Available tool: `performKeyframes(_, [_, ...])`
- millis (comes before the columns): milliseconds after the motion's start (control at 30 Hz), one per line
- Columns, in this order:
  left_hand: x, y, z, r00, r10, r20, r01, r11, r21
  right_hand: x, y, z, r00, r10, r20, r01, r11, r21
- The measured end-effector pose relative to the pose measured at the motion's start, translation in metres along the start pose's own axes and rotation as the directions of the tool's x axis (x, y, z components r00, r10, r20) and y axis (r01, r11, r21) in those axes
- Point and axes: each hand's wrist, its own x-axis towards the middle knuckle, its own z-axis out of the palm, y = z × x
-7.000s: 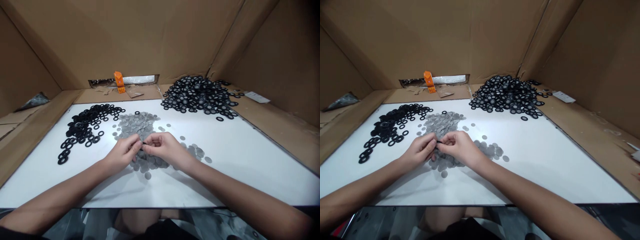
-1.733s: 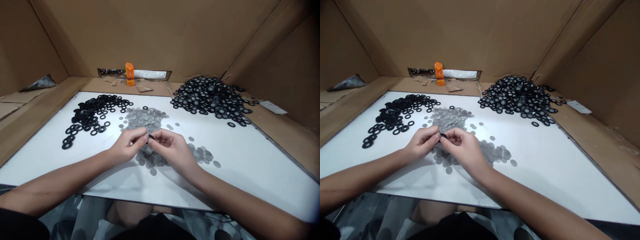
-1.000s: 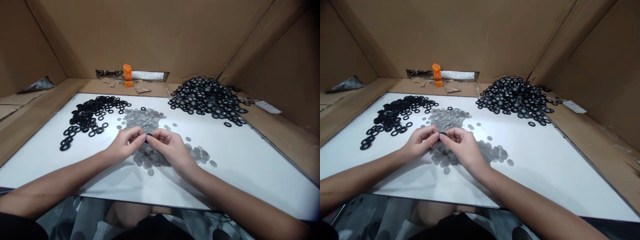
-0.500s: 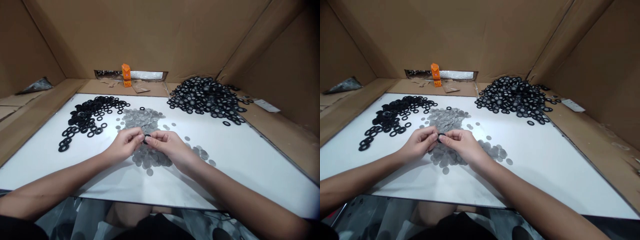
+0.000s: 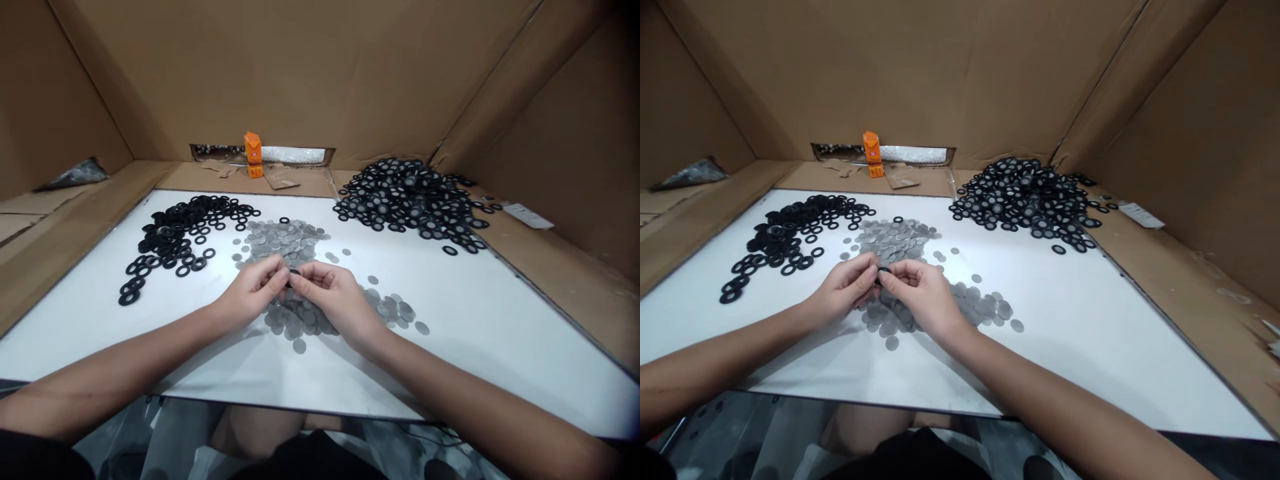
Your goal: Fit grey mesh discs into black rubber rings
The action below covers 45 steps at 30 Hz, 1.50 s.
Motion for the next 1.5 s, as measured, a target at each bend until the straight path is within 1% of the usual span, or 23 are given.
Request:
performKeyframes(100, [-0.001,0.003,0.001,0.997,0.064,-0.052,-0.056,0.990,0.132,0.000,0.002,0.001,1.000,-0.023,-0.011,0.023,0.999,-0.024])
performKeyframes(167, [-0.002,0.005,0.003,0.989,0.111,-0.096,-0.093,0.979,0.182,0.000,0.002,0.001,0.999,-0.041,-0.014,0.040,0.998,-0.048])
performKeyframes(267, [-0.005,0.007,0.007,0.976,0.152,-0.155,-0.122,0.975,0.184,-0.001,0.001,0.001,0.996,-0.082,-0.022,0.080,0.993,-0.082])
performKeyframes(333, [-0.006,0.008,0.008,0.972,0.160,-0.170,-0.133,0.978,0.158,-0.002,0.002,0.001,0.995,-0.101,-0.023,0.099,0.991,-0.086])
performKeyframes(400, [-0.005,0.008,0.007,0.975,0.169,-0.145,-0.146,0.976,0.160,-0.002,0.003,0.001,0.995,-0.103,-0.007,0.102,0.991,-0.081])
performKeyframes(500, [-0.003,0.008,0.001,0.975,0.223,-0.015,-0.210,0.937,0.281,-0.002,0.006,0.001,0.994,-0.112,0.008,0.112,0.989,-0.099])
performKeyframes(567, [-0.001,0.007,-0.003,0.954,0.295,0.051,-0.292,0.880,0.375,-0.002,0.008,0.000,0.993,-0.116,0.001,0.116,0.986,-0.120])
performKeyframes(600, [-0.001,0.006,-0.005,0.939,0.341,0.055,-0.332,0.851,0.407,-0.002,0.008,0.000,0.993,-0.114,-0.008,0.112,0.986,-0.126])
performKeyframes(667, [0.000,0.005,-0.005,0.899,0.437,0.022,-0.400,0.801,0.445,-0.003,0.007,0.002,0.994,-0.107,-0.028,0.102,0.987,-0.127])
performKeyframes(733, [0.000,0.004,-0.002,0.860,0.510,-0.028,-0.439,0.765,0.470,-0.004,0.005,0.004,0.993,-0.105,-0.051,0.098,0.989,-0.115])
performKeyframes(800, [-0.001,0.004,0.002,0.833,0.548,-0.079,-0.448,0.751,0.486,-0.006,0.003,0.007,0.991,-0.111,-0.068,0.105,0.990,-0.096])
performKeyframes(867, [-0.003,0.005,0.007,0.822,0.556,-0.124,-0.439,0.757,0.484,-0.009,0.000,0.010,0.988,-0.131,-0.081,0.124,0.988,-0.093])
performKeyframes(933, [-0.004,0.007,0.010,0.825,0.544,-0.155,-0.425,0.777,0.465,-0.010,-0.002,0.011,0.984,-0.156,-0.087,0.146,0.983,-0.109])
performKeyframes(967, [-0.005,0.008,0.011,0.834,0.526,-0.166,-0.412,0.795,0.446,-0.011,-0.003,0.011,0.982,-0.167,-0.087,0.156,0.981,-0.118])
performKeyframes(1067, [-0.005,0.010,0.011,0.895,0.411,-0.172,-0.339,0.879,0.335,-0.011,-0.003,0.009,0.981,-0.178,-0.071,0.168,0.977,-0.128])
performKeyframes(1133, [-0.005,0.010,0.008,0.932,0.336,-0.135,-0.294,0.919,0.261,-0.010,-0.003,0.008,0.982,-0.179,-0.057,0.171,0.977,-0.125])
performKeyframes(1167, [-0.005,0.010,0.006,0.942,0.318,-0.108,-0.284,0.926,0.250,-0.010,-0.002,0.007,0.982,-0.182,-0.054,0.174,0.977,-0.126])
performKeyframes(1233, [-0.004,0.009,0.002,0.943,0.327,-0.061,-0.294,0.907,0.302,-0.009,0.000,0.006,0.979,-0.198,-0.052,0.189,0.972,-0.142])
performKeyframes(1300, [-0.004,0.007,-0.001,0.925,0.379,-0.034,-0.333,0.848,0.412,-0.009,0.002,0.004,0.973,-0.224,-0.056,0.211,0.961,-0.179])
performKeyframes(1367, [-0.003,0.005,-0.002,0.890,0.456,-0.019,-0.385,0.772,0.507,-0.009,0.003,0.004,0.967,-0.245,-0.061,0.227,0.949,-0.219])
performKeyframes(1433, [-0.003,0.004,-0.002,0.848,0.530,-0.017,-0.434,0.713,0.551,-0.010,0.003,0.004,0.966,-0.250,-0.063,0.228,0.944,-0.239])
performKeyframes(1500, [-0.004,0.003,-0.001,0.810,0.585,-0.039,-0.469,0.685,0.557,-0.011,0.002,0.005,0.969,-0.241,-0.057,0.223,0.948,-0.228])
